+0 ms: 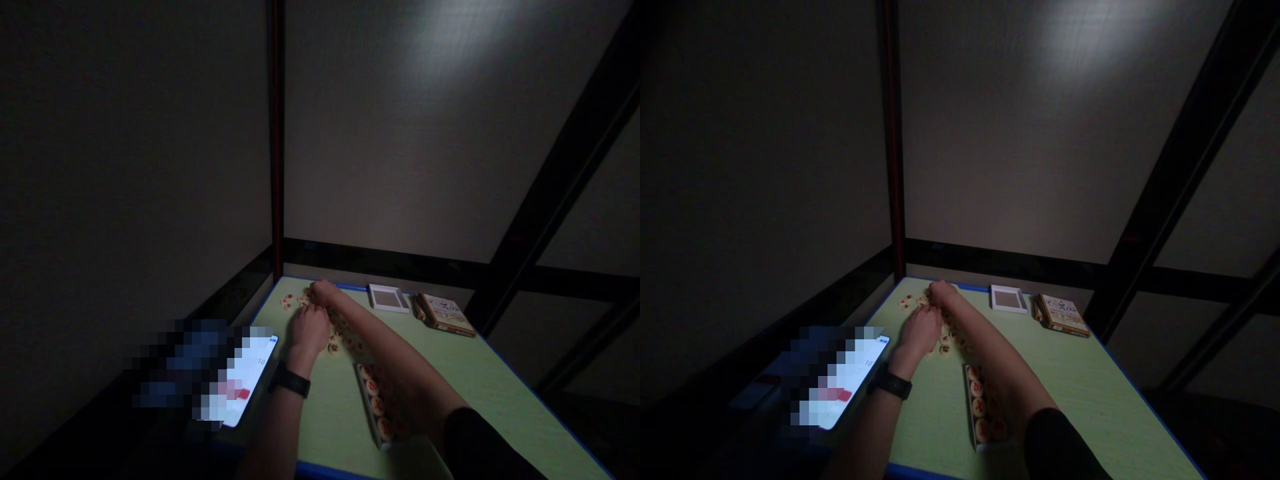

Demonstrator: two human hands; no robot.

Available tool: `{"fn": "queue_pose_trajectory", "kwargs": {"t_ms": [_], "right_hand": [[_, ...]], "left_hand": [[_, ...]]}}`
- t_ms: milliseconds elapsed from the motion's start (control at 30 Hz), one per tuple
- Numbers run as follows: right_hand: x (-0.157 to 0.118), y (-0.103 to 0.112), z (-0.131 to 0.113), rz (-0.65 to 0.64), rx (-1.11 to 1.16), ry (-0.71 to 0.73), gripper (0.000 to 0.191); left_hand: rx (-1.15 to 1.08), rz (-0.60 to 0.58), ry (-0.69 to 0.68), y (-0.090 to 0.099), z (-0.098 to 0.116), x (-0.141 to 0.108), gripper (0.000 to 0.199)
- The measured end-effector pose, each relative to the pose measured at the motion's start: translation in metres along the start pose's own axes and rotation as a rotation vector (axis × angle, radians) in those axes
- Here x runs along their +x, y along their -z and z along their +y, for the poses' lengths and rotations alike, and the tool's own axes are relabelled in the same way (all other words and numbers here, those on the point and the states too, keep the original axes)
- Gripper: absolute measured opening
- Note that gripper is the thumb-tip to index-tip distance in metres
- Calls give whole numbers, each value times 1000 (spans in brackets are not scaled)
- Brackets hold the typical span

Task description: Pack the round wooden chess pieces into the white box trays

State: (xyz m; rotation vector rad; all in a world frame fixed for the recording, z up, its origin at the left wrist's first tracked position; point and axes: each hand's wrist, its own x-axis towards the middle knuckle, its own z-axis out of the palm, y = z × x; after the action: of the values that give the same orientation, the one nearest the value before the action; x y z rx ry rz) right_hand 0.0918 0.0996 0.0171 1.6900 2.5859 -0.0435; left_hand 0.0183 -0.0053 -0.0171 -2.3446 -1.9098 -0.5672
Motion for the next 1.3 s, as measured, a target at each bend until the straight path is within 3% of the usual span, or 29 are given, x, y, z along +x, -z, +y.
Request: {"fn": "queue_pose_trajectory", "kwargs": {"t_ms": [167, 300, 433, 567, 667, 767, 1133, 1300], "right_hand": [[-4, 4, 0, 12, 12, 18, 29], [-28, 14, 19, 80, 43, 42, 43], [-86, 21, 60, 149, 101, 82, 40], [-168, 6, 92, 238, 309, 174, 25], [-218, -13, 96, 277, 448, 234, 17], [-245, -25, 88, 260, 458, 230, 14], [-256, -30, 75, 230, 312, 237, 18], [-255, -27, 83, 299, 433, 204, 22]], "left_hand": [[-22, 26, 11, -1, 1, -1, 40], [-52, 35, -34, -2, 6, -1, 43], [-81, 22, -150, -3, 15, -3, 44], [-123, 17, -232, -5, 24, -6, 40], [-119, 34, -294, -7, 30, -9, 38], [-74, 59, -331, -11, 32, -10, 39], [14, 173, -355, -25, 25, -6, 39], [24, 168, -363, -23, 26, -7, 39]]}}
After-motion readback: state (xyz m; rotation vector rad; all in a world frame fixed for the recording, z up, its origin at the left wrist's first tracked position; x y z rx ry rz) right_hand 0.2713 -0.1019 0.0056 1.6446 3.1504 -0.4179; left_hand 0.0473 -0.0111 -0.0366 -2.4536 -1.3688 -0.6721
